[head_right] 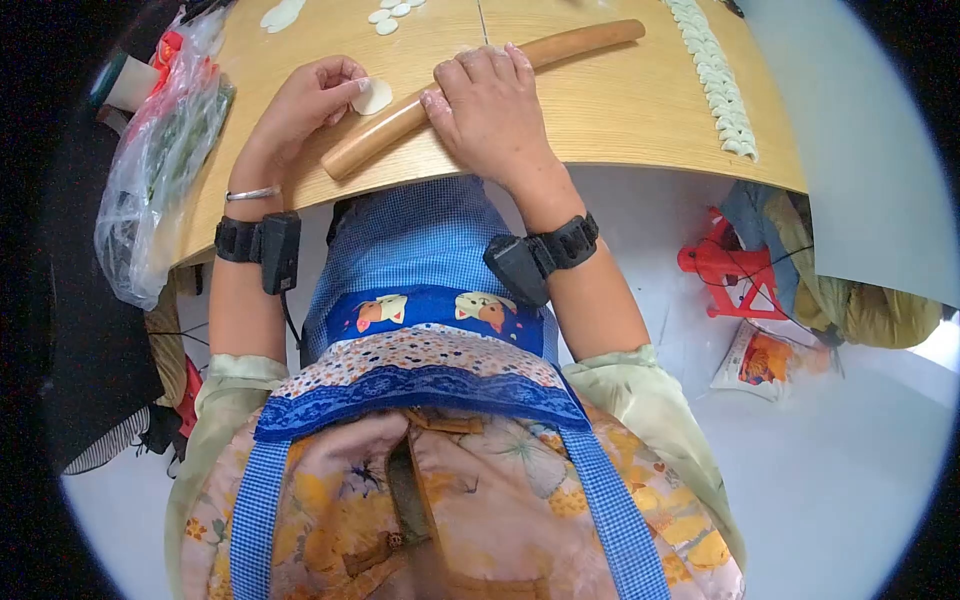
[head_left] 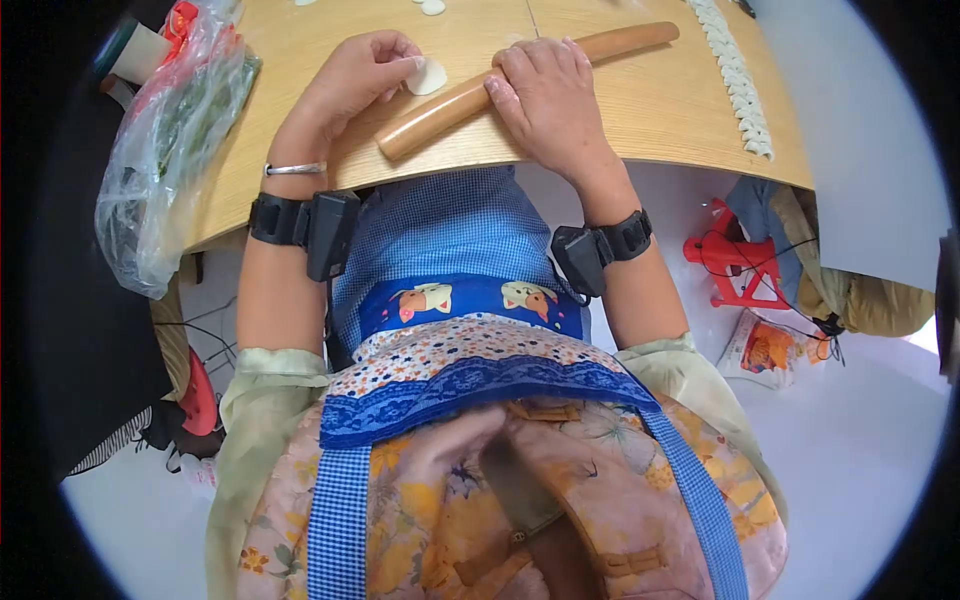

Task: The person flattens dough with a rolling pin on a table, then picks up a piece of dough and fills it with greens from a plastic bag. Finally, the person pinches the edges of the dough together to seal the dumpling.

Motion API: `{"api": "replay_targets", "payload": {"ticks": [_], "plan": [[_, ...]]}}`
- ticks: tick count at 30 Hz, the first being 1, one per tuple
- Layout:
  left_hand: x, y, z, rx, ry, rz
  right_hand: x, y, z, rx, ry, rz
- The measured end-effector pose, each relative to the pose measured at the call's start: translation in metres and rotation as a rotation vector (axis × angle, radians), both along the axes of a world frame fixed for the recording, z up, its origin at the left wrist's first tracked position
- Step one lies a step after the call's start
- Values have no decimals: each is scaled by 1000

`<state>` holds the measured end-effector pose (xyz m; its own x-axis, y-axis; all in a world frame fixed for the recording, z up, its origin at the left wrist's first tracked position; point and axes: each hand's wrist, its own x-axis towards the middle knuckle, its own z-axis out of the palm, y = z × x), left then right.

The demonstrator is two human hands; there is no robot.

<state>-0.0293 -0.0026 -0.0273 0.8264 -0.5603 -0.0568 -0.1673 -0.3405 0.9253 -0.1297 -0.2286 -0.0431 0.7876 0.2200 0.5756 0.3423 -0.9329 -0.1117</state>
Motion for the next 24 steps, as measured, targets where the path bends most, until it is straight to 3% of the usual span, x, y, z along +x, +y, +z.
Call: {"api": "replay_targets", "payload": {"ticks": [6,13,19,22,24], "plan": [[0,-1,0,-79,37,9,-3,0,3,4,16,-10],[-6,-6,8,53,28,-2,-3,1,4,11,8,-17],[-13,-10,8,-36,148,28,-5,2,5,22,14,-19],[-15,-11,7,-2,32,44,-4,3,6,5,-3,-20],[-13,-13,5,164,-198,36,-1,4,8,-18,-13,-21]]}}
